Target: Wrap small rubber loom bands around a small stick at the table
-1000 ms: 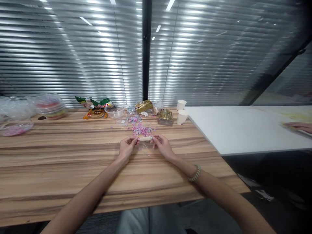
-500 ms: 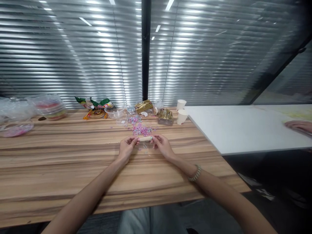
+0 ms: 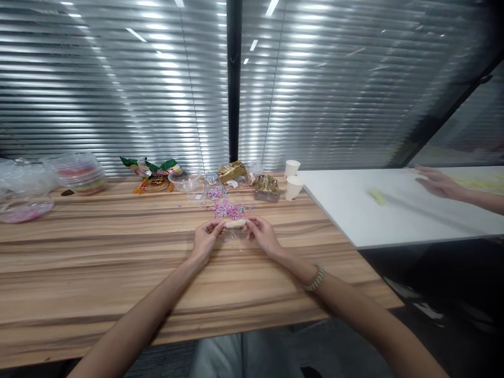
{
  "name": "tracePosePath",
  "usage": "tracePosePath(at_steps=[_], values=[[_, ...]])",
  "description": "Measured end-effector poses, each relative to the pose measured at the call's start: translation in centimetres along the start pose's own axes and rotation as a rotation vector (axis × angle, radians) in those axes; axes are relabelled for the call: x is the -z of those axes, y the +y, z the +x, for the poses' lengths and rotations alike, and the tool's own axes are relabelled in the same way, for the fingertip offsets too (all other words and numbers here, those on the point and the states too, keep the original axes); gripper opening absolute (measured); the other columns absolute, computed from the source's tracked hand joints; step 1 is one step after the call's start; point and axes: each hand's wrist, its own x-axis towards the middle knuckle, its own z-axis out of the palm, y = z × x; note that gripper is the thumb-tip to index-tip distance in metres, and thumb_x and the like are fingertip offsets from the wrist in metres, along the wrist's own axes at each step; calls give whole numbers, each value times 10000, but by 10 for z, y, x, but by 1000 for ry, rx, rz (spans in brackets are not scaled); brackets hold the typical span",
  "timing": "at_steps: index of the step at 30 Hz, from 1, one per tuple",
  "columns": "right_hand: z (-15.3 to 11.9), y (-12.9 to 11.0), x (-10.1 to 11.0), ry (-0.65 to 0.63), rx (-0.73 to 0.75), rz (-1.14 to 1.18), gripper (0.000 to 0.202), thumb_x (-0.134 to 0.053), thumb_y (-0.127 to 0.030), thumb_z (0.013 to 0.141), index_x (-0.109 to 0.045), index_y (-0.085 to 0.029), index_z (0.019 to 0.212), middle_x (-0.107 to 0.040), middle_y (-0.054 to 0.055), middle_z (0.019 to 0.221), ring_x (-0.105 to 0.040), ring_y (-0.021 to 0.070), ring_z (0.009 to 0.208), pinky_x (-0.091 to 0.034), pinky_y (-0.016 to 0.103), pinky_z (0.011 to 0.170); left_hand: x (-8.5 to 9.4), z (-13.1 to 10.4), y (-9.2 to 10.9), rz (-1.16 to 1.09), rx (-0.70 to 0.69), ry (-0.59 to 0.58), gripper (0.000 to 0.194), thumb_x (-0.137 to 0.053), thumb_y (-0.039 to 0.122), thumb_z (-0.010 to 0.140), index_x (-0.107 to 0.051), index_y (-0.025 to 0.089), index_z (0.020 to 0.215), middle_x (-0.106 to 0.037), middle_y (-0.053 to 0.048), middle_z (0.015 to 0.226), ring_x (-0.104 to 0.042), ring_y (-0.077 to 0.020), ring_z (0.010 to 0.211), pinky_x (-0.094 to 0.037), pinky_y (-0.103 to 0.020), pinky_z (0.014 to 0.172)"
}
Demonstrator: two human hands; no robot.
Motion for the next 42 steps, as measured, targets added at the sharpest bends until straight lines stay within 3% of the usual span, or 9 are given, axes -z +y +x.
tracePosePath(at_steps=[10, 17, 22, 27, 30, 33, 37, 39, 42], values=[[0, 0, 2, -3, 4, -19, 331, -539, -435, 748, -514, -135, 885, -581, 24, 710, -475, 77, 444, -408, 214, 450, 1, -2, 1, 6, 18, -51, 357, -703, 383, 596, -659, 111, 823, -677, -68, 771, -607, -167, 740, -461, -267, 728], [-1, 1, -1, -18, 25, -51, 344, -525, -449, 759, -527, -135, 899, -577, 28, 730, -481, 80, 458, -420, 218, 458, 0, -5, 4, 51, 35, -105, 409, -714, 377, 584, -654, 107, 885, -682, -84, 783, -615, -191, 715, -485, -267, 620], [12, -16, 18, 77, 108, -88, 355, -514, -464, 770, -545, -137, 903, -593, 40, 761, -509, 94, 515, -433, 222, 489, 3, 0, -1, 51, 22, -81, 415, -709, 386, 585, -647, 105, 884, -685, -88, 804, -625, -202, 761, -494, -283, 674], [34, -41, 88, 368, 237, -163, 339, -518, -449, 770, -564, -143, 908, -598, 60, 875, -541, 108, 607, -458, 238, 564, 3, -1, 1, 75, 26, -58, 423, -702, 397, 582, -642, 105, 882, -685, -100, 831, -625, -224, 812, -501, -303, 703], [40, -37, 153, 550, 262, -356, 335, -487, -436, 778, -567, -139, 912, -596, 70, 888, -553, 144, 702, -468, 277, 626, 0, -4, 3, 116, 22, -67, 419, -692, 413, 585, -639, 107, 865, -684, -94, 793, -627, -229, 779, -511, -288, 615], [38, -21, 227, 719, 216, -762, 308, -458, -379, 785, -598, -120, 876, -588, 107, 924, -538, 198, 836, -437, 361, 776, -1, -4, 0, 147, -2, -93, 405, -683, 422, 595, -643, 114, 854, -683, -90, 806, -628, -217, 751, -508, -269, 584], [26, 2, 311, 668, 113, -1362, 292, -424, -289, 789, -632, -98, 864, -532, 155, 1070, -426, 273, 1061, -300, 456, 934, 1, -2, -4, 159, -21, -120, 406, -671, 427, 613, -642, 116, 872, -680, -95, 831, -628, -207, 746, -504, -251, 577], [21, 10, 338, 659, 7, -1527, 322, -412, -289, 804, -623, -110, 969, -449, 146, 1207, -355, 301, 1126, -327, 470, 906, 1, -2, -1, 171, -14, -111, 411, -673, 431, 608, -641, 115, 869, -681, -95, 825, -628, -209, 745, -504, -250, 577], [19, 20, 360, 575, -97, -1675, 359, -370, -307, 841, -573, -163, 1100, -394, 115, 1277, -309, 295, 1169, -362, 461, 882, 0, -4, 6, 202, 2, -91, 413, -674, 440, 600, -644, 121, 861, -683, -88, 813, -627, -213, 746, -507, -252, 573]])
